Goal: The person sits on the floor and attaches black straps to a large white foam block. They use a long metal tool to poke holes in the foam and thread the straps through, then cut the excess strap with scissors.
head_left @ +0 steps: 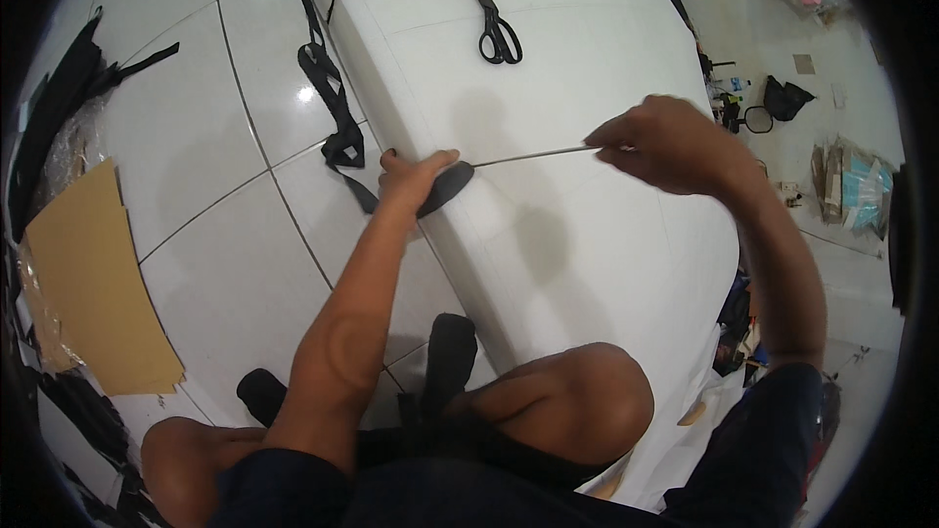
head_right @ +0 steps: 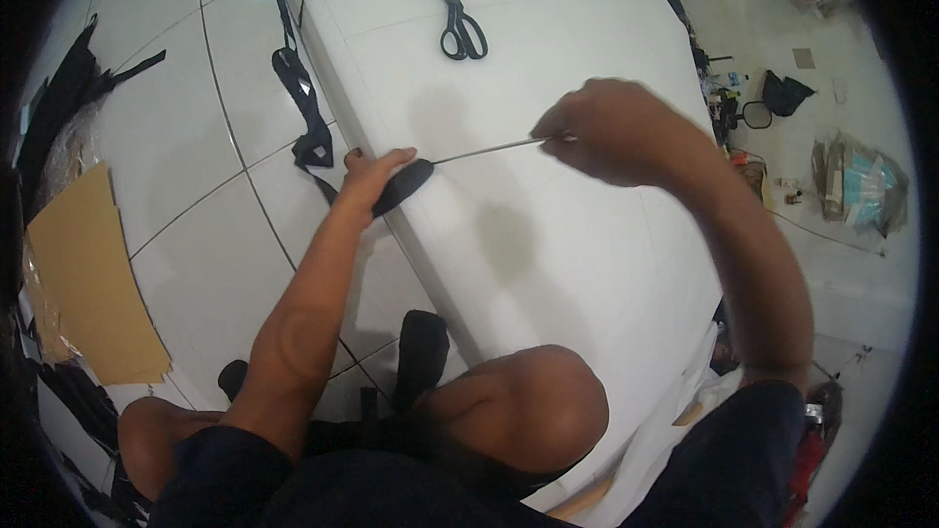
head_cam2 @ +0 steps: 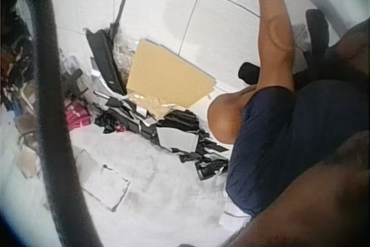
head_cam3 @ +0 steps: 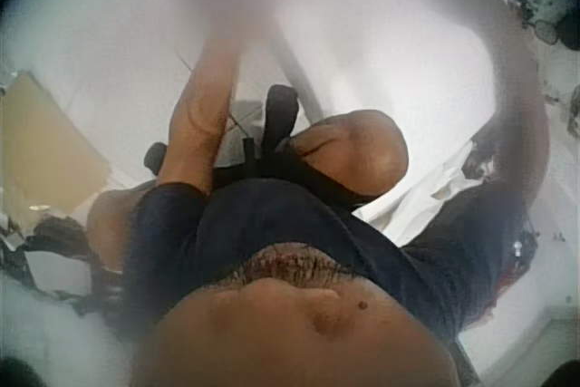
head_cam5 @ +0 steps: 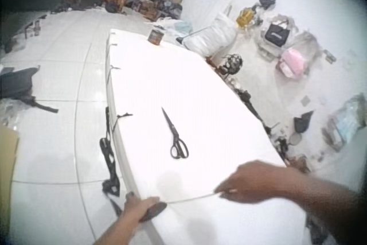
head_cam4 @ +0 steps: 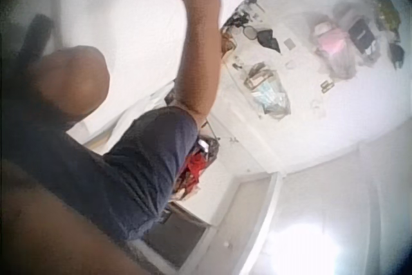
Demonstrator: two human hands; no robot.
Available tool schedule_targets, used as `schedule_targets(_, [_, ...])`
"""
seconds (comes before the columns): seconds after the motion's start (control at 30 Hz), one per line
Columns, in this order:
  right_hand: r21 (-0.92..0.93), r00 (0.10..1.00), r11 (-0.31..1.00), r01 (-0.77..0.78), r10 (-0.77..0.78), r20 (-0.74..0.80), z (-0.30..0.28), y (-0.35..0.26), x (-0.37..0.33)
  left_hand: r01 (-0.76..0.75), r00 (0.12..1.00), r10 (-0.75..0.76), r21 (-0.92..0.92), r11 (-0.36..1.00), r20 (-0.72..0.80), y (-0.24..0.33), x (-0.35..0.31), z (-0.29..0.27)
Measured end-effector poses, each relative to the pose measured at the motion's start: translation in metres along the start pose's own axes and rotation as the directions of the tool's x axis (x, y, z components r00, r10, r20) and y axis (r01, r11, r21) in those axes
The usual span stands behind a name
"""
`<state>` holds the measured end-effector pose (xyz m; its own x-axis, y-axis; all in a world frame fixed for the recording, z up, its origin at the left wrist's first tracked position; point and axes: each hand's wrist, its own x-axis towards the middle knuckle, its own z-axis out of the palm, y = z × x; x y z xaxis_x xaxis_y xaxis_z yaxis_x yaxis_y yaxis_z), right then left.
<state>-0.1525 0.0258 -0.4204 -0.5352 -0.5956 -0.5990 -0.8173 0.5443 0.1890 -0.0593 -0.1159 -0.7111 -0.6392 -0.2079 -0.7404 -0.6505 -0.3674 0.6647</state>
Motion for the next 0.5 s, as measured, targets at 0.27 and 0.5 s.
schedule_targets(0.27, [-0.020, 0.999, 0.999, -0.049, 0.049, 0.009, 0.024, -0.013, 0.023, -0.029, 0.976, 0.062, -0.161, 0.986, 0.207, -0.012, 0.034, -0.025])
schedule_targets(0.5, [-0.050, 0.991, 0.993, -0.102, 0.106, 0.079, 0.020, -0.018, 0.029, -0.128, 0.977, 0.134, -0.044, 0.991, 0.168, -0.003, 0.021, -0.017])
